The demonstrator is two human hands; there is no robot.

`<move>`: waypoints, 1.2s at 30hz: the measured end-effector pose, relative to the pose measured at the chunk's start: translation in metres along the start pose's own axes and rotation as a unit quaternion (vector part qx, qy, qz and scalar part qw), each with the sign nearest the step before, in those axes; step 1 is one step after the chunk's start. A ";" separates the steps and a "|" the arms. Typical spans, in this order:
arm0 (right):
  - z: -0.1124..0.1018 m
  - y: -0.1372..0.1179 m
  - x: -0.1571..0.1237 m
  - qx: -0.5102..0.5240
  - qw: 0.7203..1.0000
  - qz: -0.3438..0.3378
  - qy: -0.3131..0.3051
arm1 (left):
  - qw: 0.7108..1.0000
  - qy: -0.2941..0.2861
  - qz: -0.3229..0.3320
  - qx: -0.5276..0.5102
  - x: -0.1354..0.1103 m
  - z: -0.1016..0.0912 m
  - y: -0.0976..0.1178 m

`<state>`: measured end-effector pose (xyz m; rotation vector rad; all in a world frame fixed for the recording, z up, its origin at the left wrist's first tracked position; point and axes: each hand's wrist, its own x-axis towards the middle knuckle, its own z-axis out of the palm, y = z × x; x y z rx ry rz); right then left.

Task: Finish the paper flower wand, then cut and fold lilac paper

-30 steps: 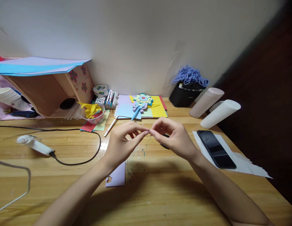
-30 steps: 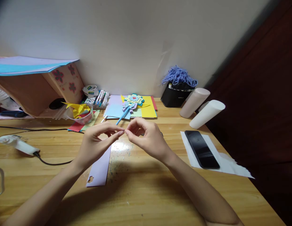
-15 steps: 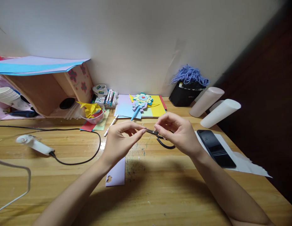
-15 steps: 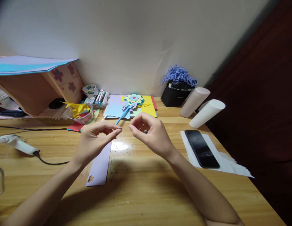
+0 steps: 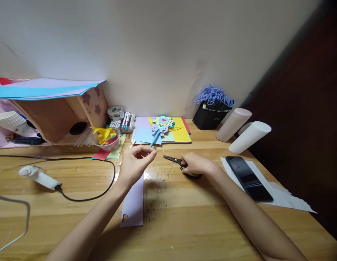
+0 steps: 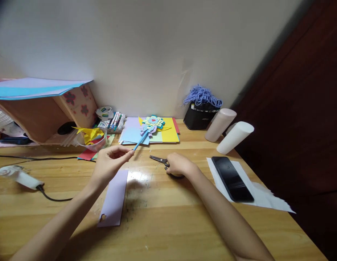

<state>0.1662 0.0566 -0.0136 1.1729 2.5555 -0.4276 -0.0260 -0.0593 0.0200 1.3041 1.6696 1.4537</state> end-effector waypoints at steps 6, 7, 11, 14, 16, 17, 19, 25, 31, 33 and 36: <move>0.000 0.013 0.005 -0.024 0.997 0.069 -0.016 | 1.000 -0.016 -0.022 -0.003 0.004 -0.001 -0.002; -0.002 0.016 0.003 -0.026 0.996 0.080 -0.009 | 1.000 -0.012 -0.023 0.000 0.004 0.000 -0.003; -0.013 0.014 -0.005 -0.010 0.994 0.084 0.067 | 0.999 0.016 0.021 0.041 -0.001 0.003 -0.007; -0.020 -0.010 -0.015 0.196 0.962 -0.043 0.187 | 0.995 0.018 0.081 0.062 -0.006 0.007 -0.008; -0.022 -0.029 -0.021 0.358 0.899 -0.137 0.214 | 0.992 0.014 0.110 0.062 -0.010 0.009 -0.007; -0.021 -0.038 -0.023 0.409 0.870 -0.165 0.218 | 0.991 0.013 0.121 0.061 -0.011 0.009 -0.006; -0.019 -0.051 -0.026 0.472 0.829 -0.190 0.231 | 0.990 0.005 0.133 0.054 -0.012 0.011 -0.004; -0.016 -0.056 -0.028 0.479 0.802 -0.214 0.286 | 0.997 -0.047 0.065 -0.006 -0.015 0.013 0.003; -0.019 -0.051 -0.026 0.493 0.796 -0.227 0.268 | 0.987 -0.119 -0.063 -0.086 -0.010 0.009 0.008; -0.019 -0.049 -0.024 0.515 0.786 -0.236 0.246 | 0.980 -0.141 -0.091 -0.105 -0.007 0.007 0.008; -0.018 -0.049 -0.023 0.539 0.771 -0.249 0.228 | 0.970 -0.164 -0.123 -0.133 -0.005 0.004 0.007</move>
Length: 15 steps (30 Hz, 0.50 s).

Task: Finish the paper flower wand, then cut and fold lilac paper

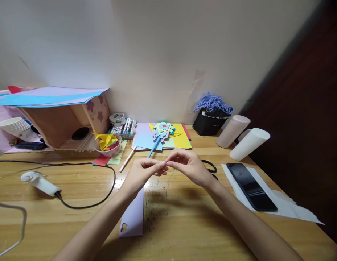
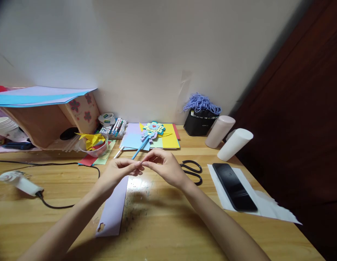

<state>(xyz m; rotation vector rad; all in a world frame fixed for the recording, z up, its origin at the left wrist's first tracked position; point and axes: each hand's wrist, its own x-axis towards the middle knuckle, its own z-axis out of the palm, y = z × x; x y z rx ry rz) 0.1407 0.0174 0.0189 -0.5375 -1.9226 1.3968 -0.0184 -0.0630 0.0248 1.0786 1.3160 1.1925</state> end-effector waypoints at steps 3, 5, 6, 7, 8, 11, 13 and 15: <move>0.001 -0.001 0.000 0.020 1.000 -0.006 -0.002 | 0.999 -0.011 -0.021 -0.032 0.000 -0.001 -0.001; 0.001 -0.002 -0.001 0.028 1.000 -0.015 -0.002 | 0.998 -0.019 -0.030 -0.053 0.001 -0.001 -0.002; 0.001 -0.002 -0.001 0.029 0.999 -0.020 -0.001 | 0.997 -0.024 -0.033 -0.062 0.001 -0.001 -0.002; 0.001 -0.002 -0.001 0.029 0.999 -0.025 0.001 | 0.997 -0.028 -0.037 -0.069 0.001 -0.001 -0.002; 0.001 -0.002 -0.001 0.029 0.999 -0.029 0.003 | 0.996 -0.030 -0.040 -0.075 0.001 -0.001 -0.002; 0.002 -0.002 -0.001 0.028 0.999 -0.037 0.009 | 0.995 -0.033 -0.051 -0.082 0.001 -0.001 -0.002; 0.002 -0.002 -0.001 0.028 0.999 -0.043 0.011 | 0.995 -0.033 -0.053 -0.080 0.000 -0.001 -0.002; 0.002 -0.002 -0.001 0.030 0.998 -0.047 0.012 | 0.995 -0.034 -0.051 -0.079 0.000 -0.001 -0.002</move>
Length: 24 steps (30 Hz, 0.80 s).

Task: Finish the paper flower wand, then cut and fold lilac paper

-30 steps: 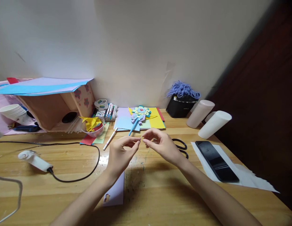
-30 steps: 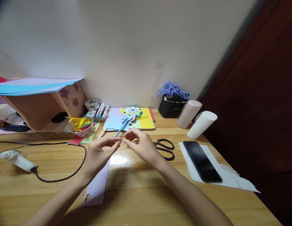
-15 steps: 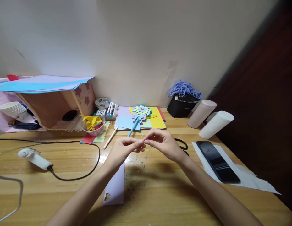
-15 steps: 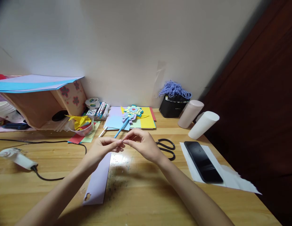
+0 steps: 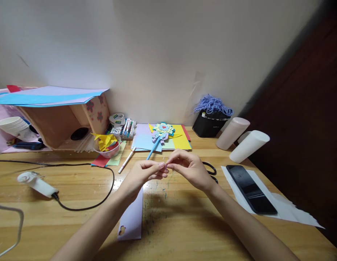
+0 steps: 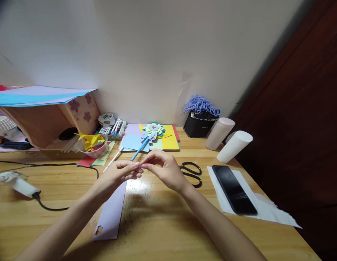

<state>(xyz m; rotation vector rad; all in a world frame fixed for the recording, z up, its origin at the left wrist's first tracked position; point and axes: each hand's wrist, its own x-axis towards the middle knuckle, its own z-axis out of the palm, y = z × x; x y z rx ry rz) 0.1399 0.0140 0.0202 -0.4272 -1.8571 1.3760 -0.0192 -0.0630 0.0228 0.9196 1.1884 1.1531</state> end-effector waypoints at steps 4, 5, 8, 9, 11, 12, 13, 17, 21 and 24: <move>0.001 -0.001 -0.001 -0.014 1.000 -0.003 0.008 | 1.000 0.008 0.015 0.019 -0.001 0.001 0.001; 0.001 -0.002 -0.001 -0.018 1.000 -0.003 0.010 | 0.999 0.011 0.020 0.029 -0.001 0.001 0.002; 0.001 -0.001 -0.001 -0.019 1.000 -0.009 0.014 | 0.999 0.012 0.024 0.039 -0.002 0.001 0.003; 0.001 -0.001 -0.001 -0.018 1.000 -0.013 0.015 | 0.999 0.010 0.022 0.033 -0.002 0.001 0.003; 0.001 0.000 -0.001 -0.019 0.999 -0.023 0.017 | 1.000 0.003 0.016 0.014 -0.002 0.001 0.002; 0.001 0.000 -0.001 -0.021 0.999 -0.029 0.018 | 1.000 -0.002 0.013 0.004 -0.002 0.000 0.001; 0.001 0.000 -0.001 -0.025 0.999 -0.037 0.019 | 1.000 -0.007 0.010 -0.006 -0.002 0.000 0.001; 0.001 0.000 -0.002 -0.040 0.997 -0.063 0.021 | 0.999 -0.022 -0.003 -0.026 -0.002 0.000 0.003; 0.001 -0.001 -0.003 -0.044 0.996 -0.076 0.019 | 0.999 -0.021 -0.012 -0.033 -0.004 0.001 0.006; 0.001 -0.002 -0.003 -0.044 0.995 -0.086 0.017 | 0.998 -0.028 -0.018 -0.050 -0.004 0.001 0.007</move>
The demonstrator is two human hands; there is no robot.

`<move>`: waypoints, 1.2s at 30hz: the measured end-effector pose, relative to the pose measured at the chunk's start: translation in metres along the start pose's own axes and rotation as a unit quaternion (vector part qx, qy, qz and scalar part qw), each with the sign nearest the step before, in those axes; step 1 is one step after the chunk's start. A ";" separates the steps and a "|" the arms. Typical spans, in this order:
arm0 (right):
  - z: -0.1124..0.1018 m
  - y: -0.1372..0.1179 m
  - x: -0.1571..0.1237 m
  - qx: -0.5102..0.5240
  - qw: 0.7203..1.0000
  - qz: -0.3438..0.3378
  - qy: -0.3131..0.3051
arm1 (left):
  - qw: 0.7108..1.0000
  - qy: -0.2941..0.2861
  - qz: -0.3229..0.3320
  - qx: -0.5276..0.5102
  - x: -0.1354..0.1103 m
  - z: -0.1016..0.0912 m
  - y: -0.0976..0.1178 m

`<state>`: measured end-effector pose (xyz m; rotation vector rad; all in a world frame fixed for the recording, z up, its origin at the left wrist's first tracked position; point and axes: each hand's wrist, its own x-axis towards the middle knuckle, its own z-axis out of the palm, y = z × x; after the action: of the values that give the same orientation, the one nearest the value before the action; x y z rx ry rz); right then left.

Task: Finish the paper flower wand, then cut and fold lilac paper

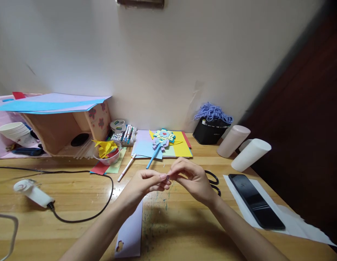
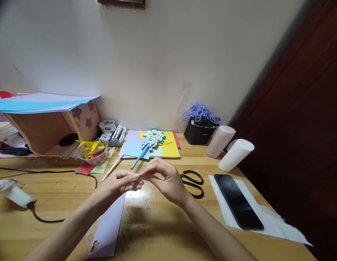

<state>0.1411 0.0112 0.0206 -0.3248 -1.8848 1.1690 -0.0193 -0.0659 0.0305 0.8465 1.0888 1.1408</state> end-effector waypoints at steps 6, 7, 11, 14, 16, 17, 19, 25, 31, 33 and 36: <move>-0.001 0.000 0.000 -0.036 0.999 -0.033 -0.014 | 0.999 0.018 0.020 0.019 0.000 0.001 -0.002; -0.001 0.000 0.000 -0.052 0.997 -0.048 -0.017 | 0.999 0.026 0.031 0.035 0.001 0.002 -0.002; -0.001 -0.001 -0.001 -0.119 0.987 -0.109 -0.023 | 0.992 0.056 0.069 0.087 0.000 0.004 -0.001; -0.001 -0.001 -0.003 -0.161 0.975 -0.151 -0.021 | 0.990 0.068 0.081 0.098 0.001 0.005 -0.001; -0.001 0.001 -0.004 -0.184 0.967 -0.176 -0.021 | 0.989 0.071 0.081 0.101 0.001 0.004 -0.001; -0.001 0.002 -0.004 -0.193 0.963 -0.186 -0.021 | 0.989 0.073 0.079 0.104 0.001 0.004 -0.001; -0.001 0.003 -0.004 -0.210 0.957 -0.202 -0.019 | 0.988 0.077 0.076 0.106 0.001 0.004 0.000; 0.002 0.004 -0.004 -0.213 0.953 -0.216 -0.014 | 0.984 0.108 0.103 0.098 0.000 0.007 -0.001; 0.013 -0.004 -0.004 -0.081 0.995 0.049 0.021 | 0.966 0.158 0.160 0.125 -0.001 0.011 -0.011; 0.016 -0.006 -0.004 -0.034 0.992 0.120 0.012 | 0.961 0.163 0.172 0.139 -0.003 0.012 -0.013; 0.017 -0.007 -0.005 0.011 0.985 0.171 0.009 | 0.961 0.164 0.169 0.142 -0.004 0.014 -0.012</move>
<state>0.1327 -0.0056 0.0208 -0.6660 -1.8446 1.4050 -0.0028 -0.0724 0.0241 1.1266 1.4422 1.4685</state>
